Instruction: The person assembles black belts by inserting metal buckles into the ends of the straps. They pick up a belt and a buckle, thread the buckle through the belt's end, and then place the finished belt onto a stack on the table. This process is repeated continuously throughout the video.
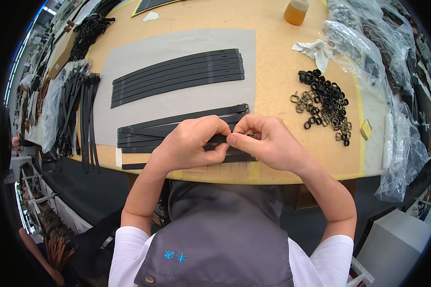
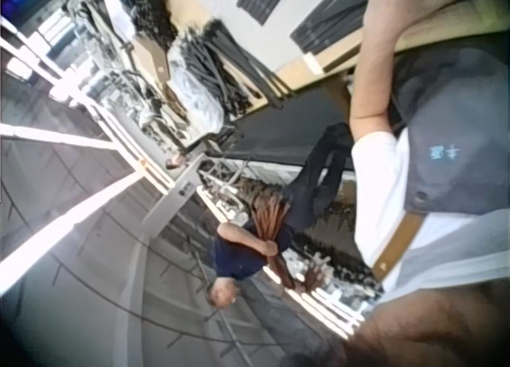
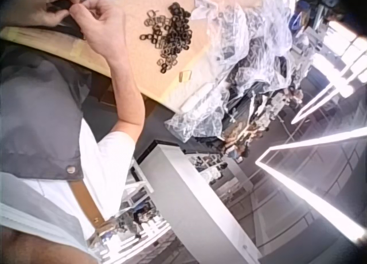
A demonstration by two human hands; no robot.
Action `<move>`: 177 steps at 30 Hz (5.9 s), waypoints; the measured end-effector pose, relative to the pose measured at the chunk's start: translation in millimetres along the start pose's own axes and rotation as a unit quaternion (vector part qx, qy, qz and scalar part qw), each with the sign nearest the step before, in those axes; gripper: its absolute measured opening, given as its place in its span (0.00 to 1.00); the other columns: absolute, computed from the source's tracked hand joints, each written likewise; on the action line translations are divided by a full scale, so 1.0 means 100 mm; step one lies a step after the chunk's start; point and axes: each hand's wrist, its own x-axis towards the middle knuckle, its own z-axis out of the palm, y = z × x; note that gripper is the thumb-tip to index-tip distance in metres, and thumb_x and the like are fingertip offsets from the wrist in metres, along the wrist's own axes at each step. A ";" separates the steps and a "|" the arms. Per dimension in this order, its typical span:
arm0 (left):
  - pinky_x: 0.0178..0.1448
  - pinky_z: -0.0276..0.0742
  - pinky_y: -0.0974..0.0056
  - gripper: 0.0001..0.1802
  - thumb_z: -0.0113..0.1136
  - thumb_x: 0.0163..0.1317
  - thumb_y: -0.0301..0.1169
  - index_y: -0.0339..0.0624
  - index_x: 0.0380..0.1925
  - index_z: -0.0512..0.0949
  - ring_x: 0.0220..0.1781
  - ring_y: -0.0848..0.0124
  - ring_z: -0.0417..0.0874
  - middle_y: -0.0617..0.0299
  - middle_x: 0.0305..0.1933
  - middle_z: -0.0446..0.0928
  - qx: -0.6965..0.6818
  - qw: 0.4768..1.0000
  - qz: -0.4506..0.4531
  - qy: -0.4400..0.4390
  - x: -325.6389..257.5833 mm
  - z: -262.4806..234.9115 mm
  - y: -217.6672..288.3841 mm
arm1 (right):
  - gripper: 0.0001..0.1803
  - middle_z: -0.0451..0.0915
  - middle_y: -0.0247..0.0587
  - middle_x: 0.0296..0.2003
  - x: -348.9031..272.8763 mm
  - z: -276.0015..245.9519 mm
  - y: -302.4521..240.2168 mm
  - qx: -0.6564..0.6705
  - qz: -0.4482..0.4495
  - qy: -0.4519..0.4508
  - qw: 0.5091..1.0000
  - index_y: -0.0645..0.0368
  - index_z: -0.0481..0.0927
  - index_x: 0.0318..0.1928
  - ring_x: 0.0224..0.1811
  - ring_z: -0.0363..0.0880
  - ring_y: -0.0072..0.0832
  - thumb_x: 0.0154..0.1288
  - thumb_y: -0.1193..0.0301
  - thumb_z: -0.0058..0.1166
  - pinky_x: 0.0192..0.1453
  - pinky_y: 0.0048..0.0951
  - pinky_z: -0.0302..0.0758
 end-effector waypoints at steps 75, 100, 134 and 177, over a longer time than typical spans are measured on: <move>0.58 0.78 0.59 0.09 0.67 0.67 0.25 0.37 0.44 0.79 0.53 0.61 0.77 0.58 0.44 0.77 0.148 0.968 -0.196 -0.054 0.37 -0.21 -0.93 | 0.05 0.78 0.44 0.34 0.18 -0.62 0.45 -0.421 -0.177 0.215 0.863 0.62 0.82 0.39 0.34 0.84 0.36 0.63 0.78 0.64 0.43 0.35 0.82; 0.41 0.83 0.67 0.14 0.73 0.60 0.21 0.33 0.46 0.85 0.42 0.71 0.88 0.57 0.40 0.87 -0.016 0.993 -0.109 -0.031 0.31 -0.36 -0.25 | 0.14 0.84 0.37 0.46 0.41 -0.18 0.39 0.261 -0.152 0.117 0.946 0.62 0.78 0.55 0.44 0.83 0.18 0.73 0.74 0.65 0.54 0.22 0.81; 0.36 0.78 0.70 0.20 0.76 0.59 0.24 0.40 0.52 0.86 0.41 0.77 0.84 0.62 0.46 0.88 -0.078 0.993 -0.092 0.008 0.16 -0.22 -0.25 | 0.11 0.85 0.29 0.33 0.14 -0.57 0.31 0.010 -0.069 0.182 0.981 0.59 0.85 0.43 0.34 0.79 0.15 0.75 0.64 0.65 0.40 0.20 0.75; 0.32 0.82 0.68 0.12 0.74 0.57 0.27 0.40 0.42 0.85 0.32 0.72 0.85 0.61 0.37 0.86 0.012 0.997 -0.071 -0.004 0.28 -0.05 -0.10 | 0.05 0.77 0.33 0.43 0.11 -0.12 0.37 -0.023 -0.277 0.148 0.949 0.61 0.77 0.49 0.43 0.79 0.18 0.78 0.74 0.59 0.48 0.23 0.82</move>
